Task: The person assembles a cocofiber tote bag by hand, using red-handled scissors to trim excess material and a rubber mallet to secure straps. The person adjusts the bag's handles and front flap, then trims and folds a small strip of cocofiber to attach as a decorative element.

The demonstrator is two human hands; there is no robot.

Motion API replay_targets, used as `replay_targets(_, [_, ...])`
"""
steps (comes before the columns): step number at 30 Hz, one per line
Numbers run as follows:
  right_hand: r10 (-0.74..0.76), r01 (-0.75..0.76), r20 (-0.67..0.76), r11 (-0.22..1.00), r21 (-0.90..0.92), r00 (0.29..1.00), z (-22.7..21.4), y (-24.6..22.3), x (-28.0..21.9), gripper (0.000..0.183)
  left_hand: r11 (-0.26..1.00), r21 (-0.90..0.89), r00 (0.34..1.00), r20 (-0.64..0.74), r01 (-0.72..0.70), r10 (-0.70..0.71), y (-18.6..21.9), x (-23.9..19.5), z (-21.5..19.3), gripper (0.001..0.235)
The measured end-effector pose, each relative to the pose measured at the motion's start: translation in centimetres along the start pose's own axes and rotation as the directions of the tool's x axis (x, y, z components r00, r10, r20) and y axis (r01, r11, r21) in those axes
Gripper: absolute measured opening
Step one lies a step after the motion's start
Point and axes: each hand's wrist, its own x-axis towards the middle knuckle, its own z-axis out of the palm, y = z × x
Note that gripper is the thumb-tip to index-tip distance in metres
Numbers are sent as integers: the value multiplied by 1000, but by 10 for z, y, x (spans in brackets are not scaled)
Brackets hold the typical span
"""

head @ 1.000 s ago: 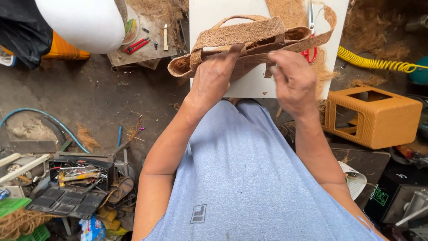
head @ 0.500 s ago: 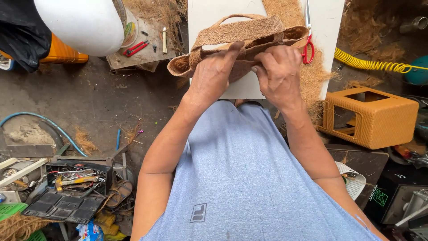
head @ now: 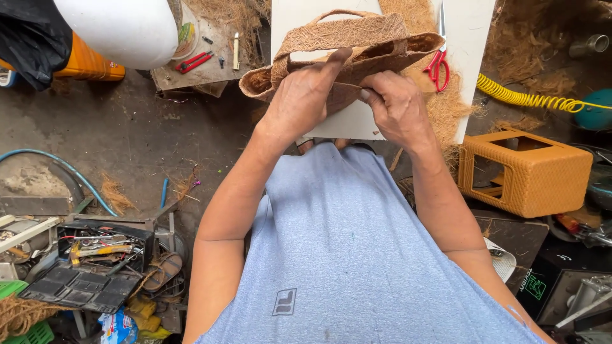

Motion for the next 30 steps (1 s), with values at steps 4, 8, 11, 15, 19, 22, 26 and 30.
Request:
replay_targets(4, [-1, 16, 107, 990, -139, 994, -5, 11, -5, 5, 998, -64, 999, 49, -9, 12, 1, 4, -16, 70])
replay_targets(8, [57, -48, 207, 998, -49, 977, -23, 9, 0, 5, 999, -16, 997, 72, 40, -38, -3, 9, -28, 85])
replay_targets(11, [43, -12, 211, 989, -148, 977, -18, 17, -1, 8, 1000, -15, 999, 37, 21, -21, 1, 12, -36, 76])
replay_targets(15, [-28, 46, 94, 981, -189, 995, 0, 22, 4, 5, 996, -38, 990, 126, 76, -71, 11, 17, -41, 70])
replay_targets(19, [-70, 77, 37, 951, -300, 997, 17, 28, 6, 5, 992, -43, 976, 188, 120, -109, 11, 20, -46, 84])
replay_targets(22, [-41, 57, 59, 953, -299, 997, 15, 20, 6, 2, 988, 43, 960, 233, 147, -153, 9, 24, -41, 95])
replay_targets(26, [-66, 78, 48, 947, -311, 997, 21, 19, 6, 5, 985, 128, 963, 228, 115, -142, -2, 33, -25, 94])
replay_targets(30, [-27, 39, 54, 970, -238, 998, 12, 13, 5, 5, 987, 134, 972, 207, 86, -113, -9, 44, -34, 87])
